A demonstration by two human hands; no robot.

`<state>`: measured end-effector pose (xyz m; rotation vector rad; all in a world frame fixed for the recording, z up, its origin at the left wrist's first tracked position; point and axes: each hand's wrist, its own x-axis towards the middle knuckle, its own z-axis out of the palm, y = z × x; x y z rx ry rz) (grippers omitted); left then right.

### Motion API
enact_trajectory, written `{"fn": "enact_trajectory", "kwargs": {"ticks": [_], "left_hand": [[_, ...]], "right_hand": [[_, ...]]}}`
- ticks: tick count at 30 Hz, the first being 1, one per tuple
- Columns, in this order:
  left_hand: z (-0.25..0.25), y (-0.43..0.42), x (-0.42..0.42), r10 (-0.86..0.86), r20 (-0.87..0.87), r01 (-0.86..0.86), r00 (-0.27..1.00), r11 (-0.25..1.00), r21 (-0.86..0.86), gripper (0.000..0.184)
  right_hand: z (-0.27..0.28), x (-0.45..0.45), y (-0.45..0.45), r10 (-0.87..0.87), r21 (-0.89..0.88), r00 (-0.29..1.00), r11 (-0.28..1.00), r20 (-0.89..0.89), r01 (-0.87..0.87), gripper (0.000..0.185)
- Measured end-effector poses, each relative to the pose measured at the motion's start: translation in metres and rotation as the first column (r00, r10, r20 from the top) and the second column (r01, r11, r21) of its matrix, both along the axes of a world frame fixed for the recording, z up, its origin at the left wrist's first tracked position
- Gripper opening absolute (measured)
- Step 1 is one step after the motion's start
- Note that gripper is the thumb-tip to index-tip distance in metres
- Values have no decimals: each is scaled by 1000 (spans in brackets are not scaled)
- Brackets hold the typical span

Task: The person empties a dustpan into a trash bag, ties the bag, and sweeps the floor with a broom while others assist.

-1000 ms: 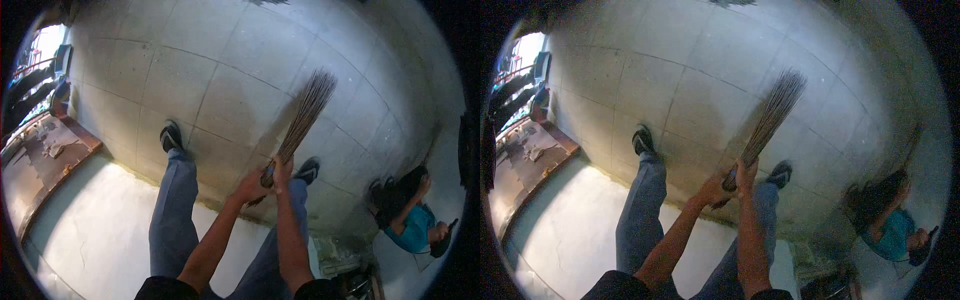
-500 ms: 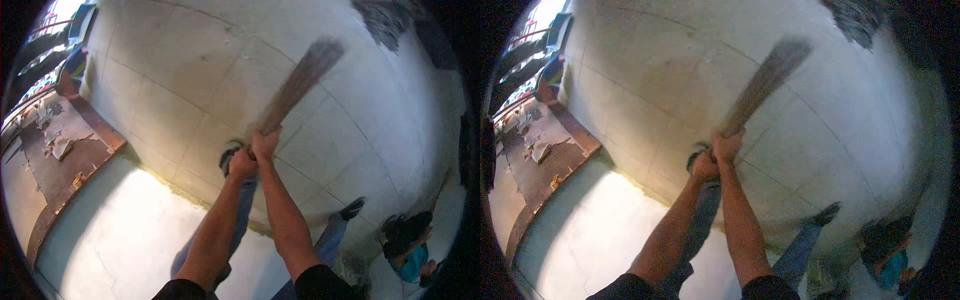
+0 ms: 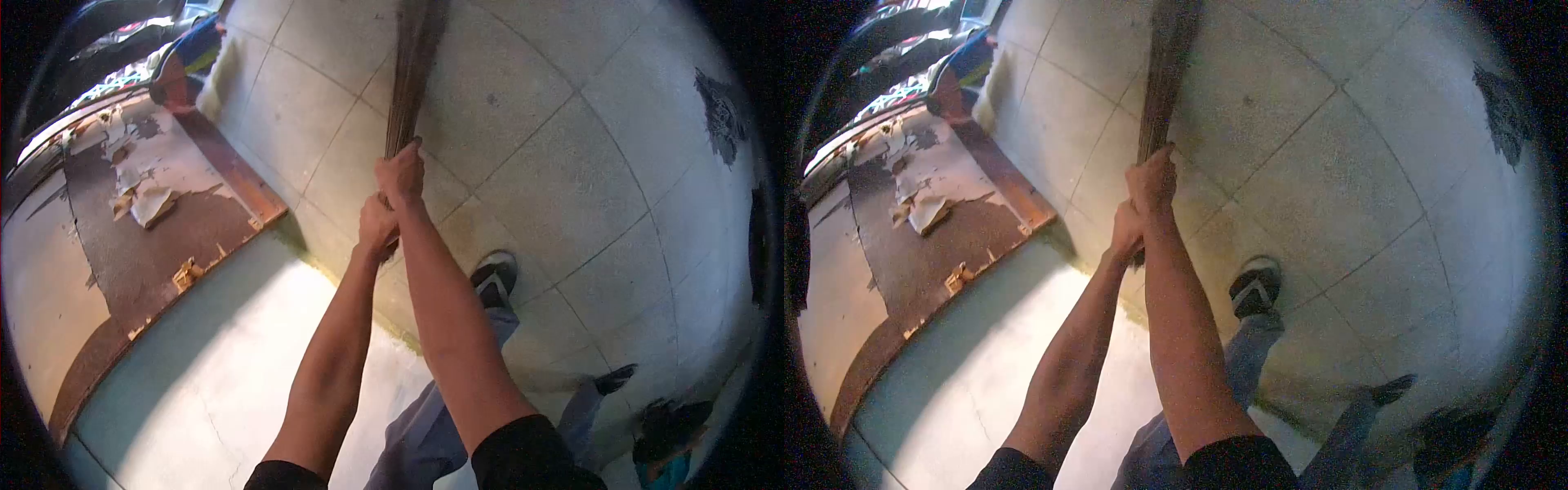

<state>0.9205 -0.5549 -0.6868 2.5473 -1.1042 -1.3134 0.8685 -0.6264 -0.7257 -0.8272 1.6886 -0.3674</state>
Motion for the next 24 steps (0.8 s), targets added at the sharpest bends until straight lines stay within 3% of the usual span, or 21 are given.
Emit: {"fn": "enact_trajectory", "kwargs": {"ticks": [3,5,7,10,12,15,17,19,21,22,23,24], "left_hand": [[31,-4,-23,31,-12,-30,999,996,82,57],[54,4,-53,28,-79,-25,997,999,46,56],[85,13,-94,75,-161,-91,984,991,-98,53],[111,56,-167,85,-182,-120,980,973,-195,54],[127,92,-220,112,-176,-130,978,987,-96,54],[123,175,-297,-56,-246,0,968,975,-223,53],[146,211,-358,-148,-206,153,967,988,9,53],[163,243,-414,-268,-291,316,918,940,130,53],[169,280,-465,-370,-331,438,868,884,161,51],[170,293,-491,-449,-358,535,819,822,195,49],[168,305,-515,-469,-364,558,805,807,194,49],[163,314,-540,-559,-411,673,720,706,220,48]], "right_hand": [[19,-16,4,82,-14,995,996,-51,-83,71],[41,-47,9,96,-43,995,994,-41,-98,70],[64,-83,13,94,-100,995,990,-16,-96,70],[99,-159,57,58,-235,998,970,-11,-59,60],[129,-219,91,-24,-202,998,979,60,35,55],[149,-315,166,-155,-55,981,985,115,162,57],[166,-381,219,-159,-143,985,979,-71,148,60],[168,-443,278,-273,-83,949,961,-158,263,60],[179,-503,326,-387,84,901,909,-198,409,77],[185,-529,346,-407,83,890,899,-206,431,77],[191,-552,363,-373,52,854,907,-363,418,89],[191,-577,377,-334,23,791,916,-512,401,102]]}}
